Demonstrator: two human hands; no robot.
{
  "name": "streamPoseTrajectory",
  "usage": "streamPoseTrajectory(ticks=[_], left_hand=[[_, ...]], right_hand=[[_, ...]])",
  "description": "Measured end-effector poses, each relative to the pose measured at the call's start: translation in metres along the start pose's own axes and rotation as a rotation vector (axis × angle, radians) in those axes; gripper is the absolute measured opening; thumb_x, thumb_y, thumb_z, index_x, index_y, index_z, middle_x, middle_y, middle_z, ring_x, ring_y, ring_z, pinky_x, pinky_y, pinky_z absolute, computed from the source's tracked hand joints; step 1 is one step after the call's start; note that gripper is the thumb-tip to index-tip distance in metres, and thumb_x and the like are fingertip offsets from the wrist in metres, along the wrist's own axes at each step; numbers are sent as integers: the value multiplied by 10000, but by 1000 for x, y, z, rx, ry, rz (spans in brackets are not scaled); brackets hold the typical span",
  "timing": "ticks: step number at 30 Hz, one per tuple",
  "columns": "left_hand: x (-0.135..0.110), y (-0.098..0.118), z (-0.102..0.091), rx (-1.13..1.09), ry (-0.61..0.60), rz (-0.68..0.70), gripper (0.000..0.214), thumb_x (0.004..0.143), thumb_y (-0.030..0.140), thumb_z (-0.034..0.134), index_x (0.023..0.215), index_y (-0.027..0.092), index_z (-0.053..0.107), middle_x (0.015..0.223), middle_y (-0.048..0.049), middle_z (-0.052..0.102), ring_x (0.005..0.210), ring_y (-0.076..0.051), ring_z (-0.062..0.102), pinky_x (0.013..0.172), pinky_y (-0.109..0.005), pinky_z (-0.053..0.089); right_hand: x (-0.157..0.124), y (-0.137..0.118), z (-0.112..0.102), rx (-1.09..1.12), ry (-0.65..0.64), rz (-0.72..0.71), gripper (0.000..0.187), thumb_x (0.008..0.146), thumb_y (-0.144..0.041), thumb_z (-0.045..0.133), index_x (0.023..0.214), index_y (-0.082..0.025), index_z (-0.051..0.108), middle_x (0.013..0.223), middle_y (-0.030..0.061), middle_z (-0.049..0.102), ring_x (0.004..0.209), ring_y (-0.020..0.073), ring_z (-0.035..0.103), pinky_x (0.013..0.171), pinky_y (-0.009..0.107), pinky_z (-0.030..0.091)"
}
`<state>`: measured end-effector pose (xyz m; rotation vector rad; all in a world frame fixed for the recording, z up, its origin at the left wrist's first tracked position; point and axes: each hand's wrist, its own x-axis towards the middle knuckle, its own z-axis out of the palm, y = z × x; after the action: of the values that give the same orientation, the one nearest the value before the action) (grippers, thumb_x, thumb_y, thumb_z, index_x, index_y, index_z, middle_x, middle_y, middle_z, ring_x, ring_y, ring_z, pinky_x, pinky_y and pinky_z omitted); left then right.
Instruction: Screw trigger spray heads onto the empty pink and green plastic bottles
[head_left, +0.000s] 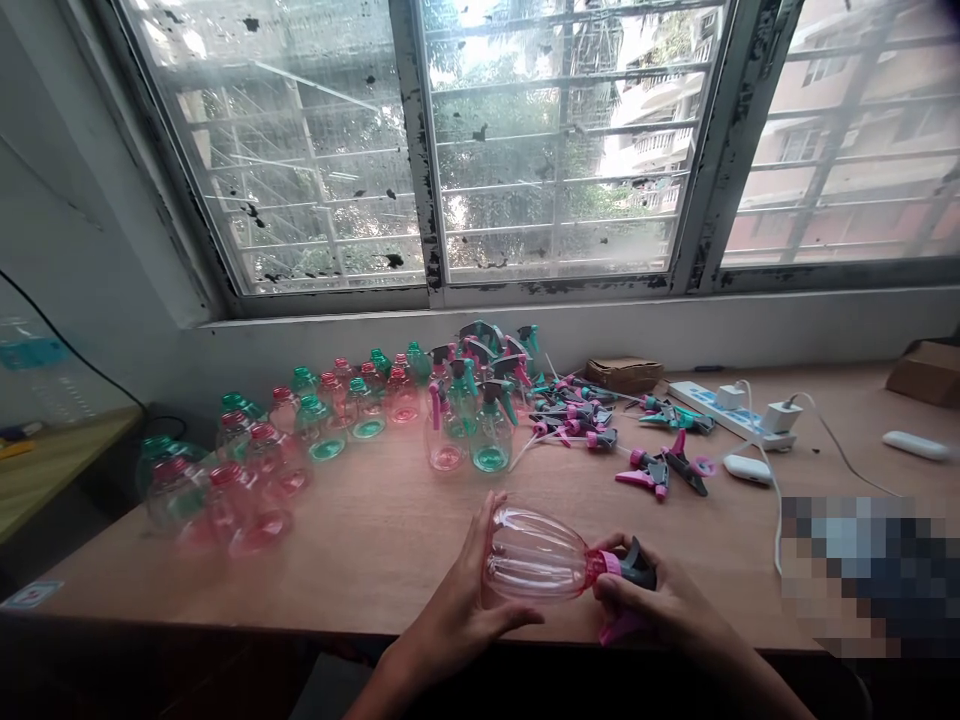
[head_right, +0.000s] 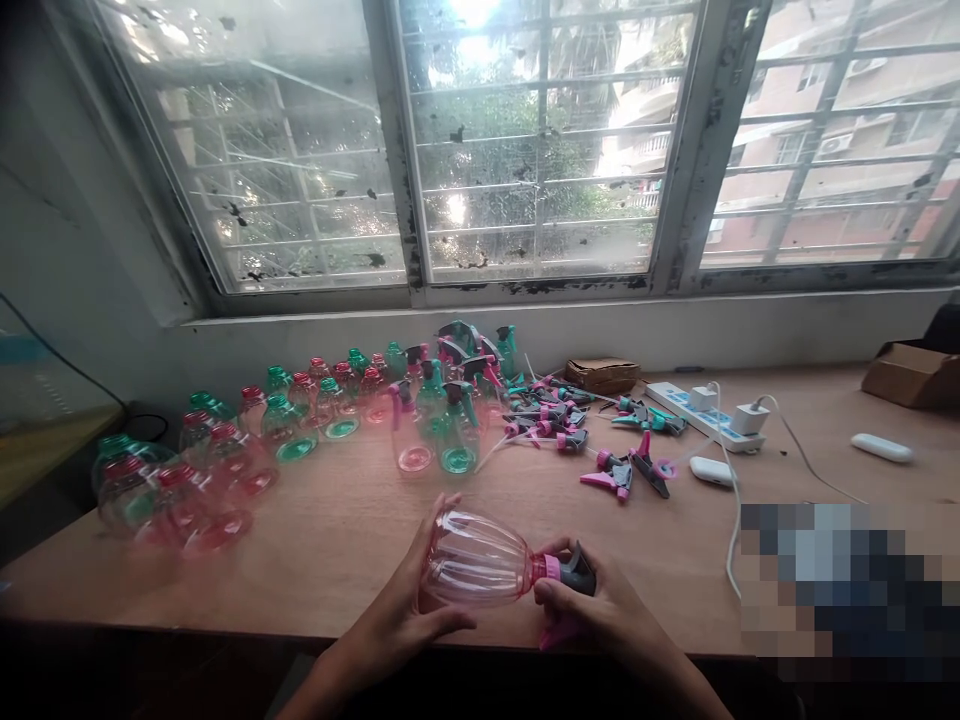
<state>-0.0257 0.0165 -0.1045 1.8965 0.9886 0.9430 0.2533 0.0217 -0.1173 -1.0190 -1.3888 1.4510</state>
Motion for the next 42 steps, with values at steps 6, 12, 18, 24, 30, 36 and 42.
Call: streamPoseTrajectory(ticks=[6,12,18,24,30,36,42], left_hand=[[-2,0,1,28,47,67,910,962,299,673,1644,395,78,1743,-69,132,1605,-315,140,1290,-535,183],[-1,1,0,-25,19,17,1038,881,410,777,1650,364,81,1735,-100,152,1561,-351,268,1276,-542,236],[-1,-1,1,-6,38,58,905,958,349,682,1649,377,97,1745,-61,141,1599,-317,170,1303,-527,126],[-4,4,-1,-118,14,-10,1117,832,401,831,1654,350,77,1747,-88,139,1577,-347,234,1293,-517,183],[-1,-2,1,-130,57,-4,977,892,378,768,1648,346,151,1724,-86,229,1585,-310,233,1295,-500,174],[-2,-1,1,-77,58,-20,1181,784,368,877,1655,341,79,1740,-98,185,1605,-330,149,1301,-520,108],[1,4,0,-110,61,26,1034,850,339,821,1640,391,155,1746,-73,169,1602,-324,169,1281,-515,221]], right_hand=[[0,1,1,34,9,20,500,740,-570,870,977,-186,655,642,0,743,560,204,679,560,298,529],[1,4,-1,36,-13,14,488,757,-549,868,999,-185,653,648,-4,736,565,190,660,562,288,509],[2,6,-2,9,-1,8,503,757,-579,854,998,-189,645,652,-2,734,572,206,682,569,310,548],[1,5,-1,24,-1,6,481,754,-526,876,1002,-185,645,641,-2,743,563,192,671,542,285,537],[0,3,0,54,-6,16,472,766,-523,865,1009,-183,646,634,-3,744,550,191,673,542,288,538],[-1,3,1,44,6,15,480,761,-550,860,992,-187,649,640,4,749,558,204,681,551,305,555],[1,4,0,53,-1,21,488,773,-548,854,1013,-183,637,638,3,743,546,199,684,542,301,530]])
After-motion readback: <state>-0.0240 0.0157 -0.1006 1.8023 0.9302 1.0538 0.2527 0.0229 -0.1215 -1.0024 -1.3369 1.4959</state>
